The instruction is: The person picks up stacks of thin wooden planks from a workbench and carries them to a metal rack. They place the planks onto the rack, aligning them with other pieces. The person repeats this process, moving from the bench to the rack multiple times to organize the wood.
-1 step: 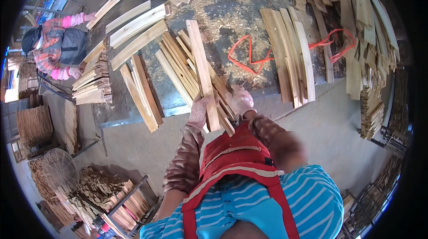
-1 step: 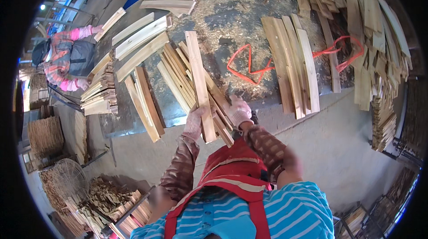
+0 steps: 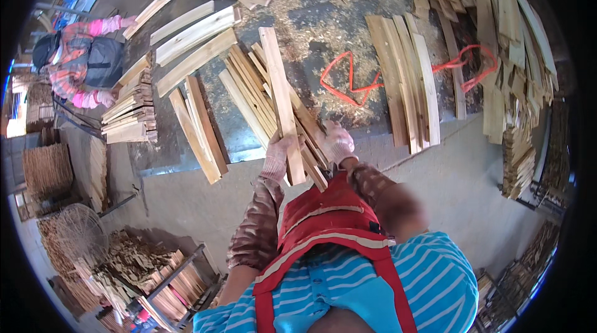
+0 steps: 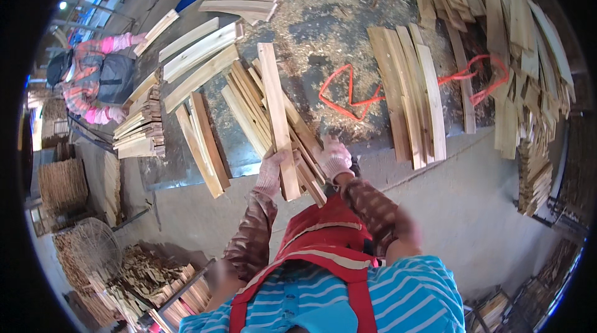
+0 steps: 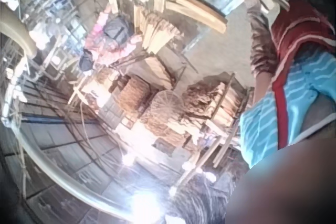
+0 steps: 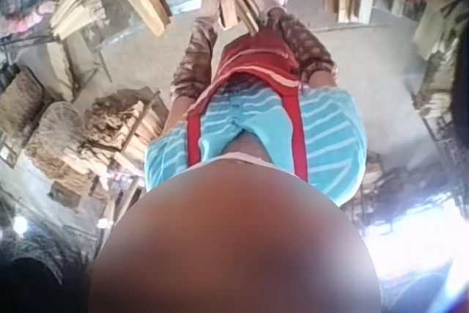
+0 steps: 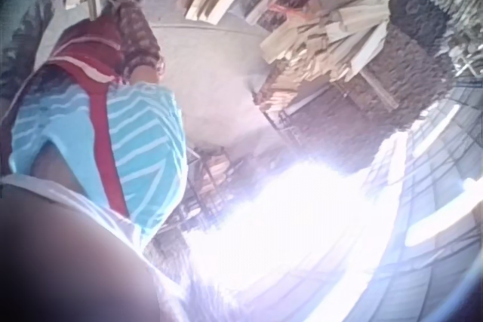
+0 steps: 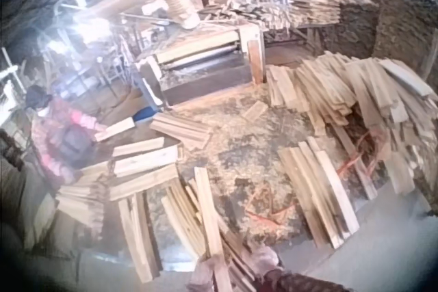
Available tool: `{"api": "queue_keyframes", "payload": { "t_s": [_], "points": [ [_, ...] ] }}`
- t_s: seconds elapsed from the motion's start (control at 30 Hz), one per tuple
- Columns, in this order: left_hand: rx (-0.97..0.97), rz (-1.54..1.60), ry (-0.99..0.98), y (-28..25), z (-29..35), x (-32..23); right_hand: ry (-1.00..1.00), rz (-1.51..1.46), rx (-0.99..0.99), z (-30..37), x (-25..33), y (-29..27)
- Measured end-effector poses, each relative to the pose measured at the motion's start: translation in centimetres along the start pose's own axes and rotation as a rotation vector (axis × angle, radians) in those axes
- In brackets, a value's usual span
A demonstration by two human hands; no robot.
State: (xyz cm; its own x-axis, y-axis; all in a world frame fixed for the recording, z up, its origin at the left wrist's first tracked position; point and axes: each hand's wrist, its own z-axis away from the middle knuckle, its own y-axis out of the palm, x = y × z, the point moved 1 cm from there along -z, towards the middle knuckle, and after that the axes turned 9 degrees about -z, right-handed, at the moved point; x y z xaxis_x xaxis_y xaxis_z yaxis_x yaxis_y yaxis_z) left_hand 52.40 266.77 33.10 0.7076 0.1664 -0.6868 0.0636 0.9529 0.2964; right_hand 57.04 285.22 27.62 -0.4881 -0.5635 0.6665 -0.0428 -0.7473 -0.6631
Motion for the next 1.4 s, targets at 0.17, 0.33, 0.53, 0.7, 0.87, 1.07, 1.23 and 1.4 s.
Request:
{"api": "queue_keyframes", "payload": {
  "t_s": [0.17,0.33,0.53,0.7,0.87,1.07,1.23,1.4],
  "points": [
    [-0.237,-0.212,0.24,-5.7,-1.0,0.8,0.06,-0.565,0.037,-2.0,-3.1,3.1],
    [-0.356,-0.091,0.131,-7.2,-1.5,4.4,0.261,-0.803,0.452,-1.3,0.4,0.9],
    [-0.244,-0.021,0.219,-7.8,0.0,3.9,0.132,-0.108,0.272,0.1,4.3,-0.1],
    [-0.29,-0.149,0.265,-8.6,-0.9,3.2,0.006,0.001,0.265,1.6,5.2,-1.3],
    [-0.088,-0.064,0.313,-0.5,2.0,0.4,-0.115,-0.307,0.326,5.9,6.6,-4.3],
    [0.188,-0.385,0.116,13.4,1.2,0.7,-0.015,-0.66,-0.005,6.4,2.2,-12.8],
    [0.589,-0.494,0.041,27.1,-2.2,5.5,0.187,-0.438,-0.29,9.5,-11.4,-24.6],
    [0.166,-0.998,0.213,33.5,-4.5,10.5,0.567,-0.065,-0.494,22.0,-24.5,-31.3]
  ]
}}
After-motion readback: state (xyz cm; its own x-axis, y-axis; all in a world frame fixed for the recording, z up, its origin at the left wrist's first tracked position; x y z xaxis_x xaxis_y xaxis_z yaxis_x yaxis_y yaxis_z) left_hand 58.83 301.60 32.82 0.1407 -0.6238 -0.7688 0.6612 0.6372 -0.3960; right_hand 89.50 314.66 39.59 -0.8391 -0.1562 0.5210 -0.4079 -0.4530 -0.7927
